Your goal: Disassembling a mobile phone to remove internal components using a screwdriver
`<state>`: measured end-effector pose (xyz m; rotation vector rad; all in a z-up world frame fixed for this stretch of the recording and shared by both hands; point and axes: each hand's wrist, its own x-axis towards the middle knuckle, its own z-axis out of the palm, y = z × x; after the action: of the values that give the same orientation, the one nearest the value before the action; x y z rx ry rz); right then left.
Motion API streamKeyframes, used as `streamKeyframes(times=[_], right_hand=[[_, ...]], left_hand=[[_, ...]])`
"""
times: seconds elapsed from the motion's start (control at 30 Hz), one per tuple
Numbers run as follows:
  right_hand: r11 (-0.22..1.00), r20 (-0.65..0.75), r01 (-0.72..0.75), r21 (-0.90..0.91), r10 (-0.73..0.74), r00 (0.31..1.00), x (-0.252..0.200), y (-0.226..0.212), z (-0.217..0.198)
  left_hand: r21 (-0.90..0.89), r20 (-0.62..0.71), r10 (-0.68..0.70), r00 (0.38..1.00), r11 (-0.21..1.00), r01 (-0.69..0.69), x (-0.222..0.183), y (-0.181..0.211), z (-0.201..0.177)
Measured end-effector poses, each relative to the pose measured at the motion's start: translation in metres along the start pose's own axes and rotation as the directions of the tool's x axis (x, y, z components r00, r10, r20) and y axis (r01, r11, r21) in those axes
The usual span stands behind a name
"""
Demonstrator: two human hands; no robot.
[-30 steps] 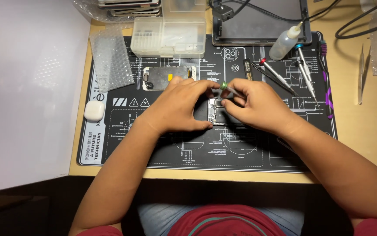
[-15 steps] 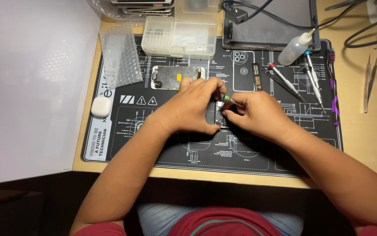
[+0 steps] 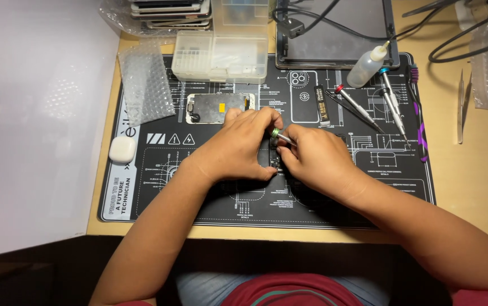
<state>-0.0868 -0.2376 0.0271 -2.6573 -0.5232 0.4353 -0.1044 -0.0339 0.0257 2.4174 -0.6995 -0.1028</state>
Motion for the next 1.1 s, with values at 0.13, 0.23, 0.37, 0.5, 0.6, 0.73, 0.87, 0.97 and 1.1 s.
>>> streamKeyframes(times=[0.13,0.23,0.37,0.5,0.6,0.73,0.87,0.97,1.1], right_hand=[[0.999,-0.017,0.023,0.024,-0.023,1.0,-0.003,-0.004,-0.002],[0.999,-0.016,0.037,0.033,-0.037,0.999,-0.003,-0.001,0.001],[0.992,-0.011,0.065,0.109,-0.064,0.998,-0.004,-0.001,0.0],[0.958,-0.105,0.107,0.267,-0.082,0.991,-0.005,0.006,-0.004],[0.915,-0.252,0.161,0.371,-0.068,0.965,-0.001,0.024,-0.003],[0.875,-0.35,0.214,0.434,-0.055,0.935,0.007,0.039,-0.008],[0.86,-0.43,0.267,0.436,-0.062,0.901,0.011,0.042,-0.015],[0.848,-0.462,0.292,0.442,-0.064,0.885,0.01,0.041,-0.016],[0.84,-0.476,0.309,0.446,-0.07,0.877,0.012,0.043,-0.017]], left_hand=[[0.006,-0.012,0.005,1.0,1.0,-0.005,0.0,0.003,-0.003],[0.003,-0.012,0.003,1.0,1.0,-0.003,0.0,0.005,-0.004],[0.024,-0.015,0.0,1.0,1.0,0.0,-0.001,0.004,-0.004],[0.04,-0.014,-0.014,1.0,0.999,0.014,-0.002,-0.001,-0.002],[0.067,-0.024,0.026,0.999,0.997,-0.024,-0.005,0.01,-0.014],[0.112,-0.056,0.051,0.997,0.993,-0.044,-0.002,0.006,-0.008],[0.25,-0.106,0.133,0.985,0.963,-0.103,0.0,-0.001,-0.001],[0.319,-0.125,0.183,0.975,0.938,-0.135,0.002,-0.007,0.005],[0.367,-0.138,0.215,0.967,0.918,-0.152,0.003,-0.012,0.008]])
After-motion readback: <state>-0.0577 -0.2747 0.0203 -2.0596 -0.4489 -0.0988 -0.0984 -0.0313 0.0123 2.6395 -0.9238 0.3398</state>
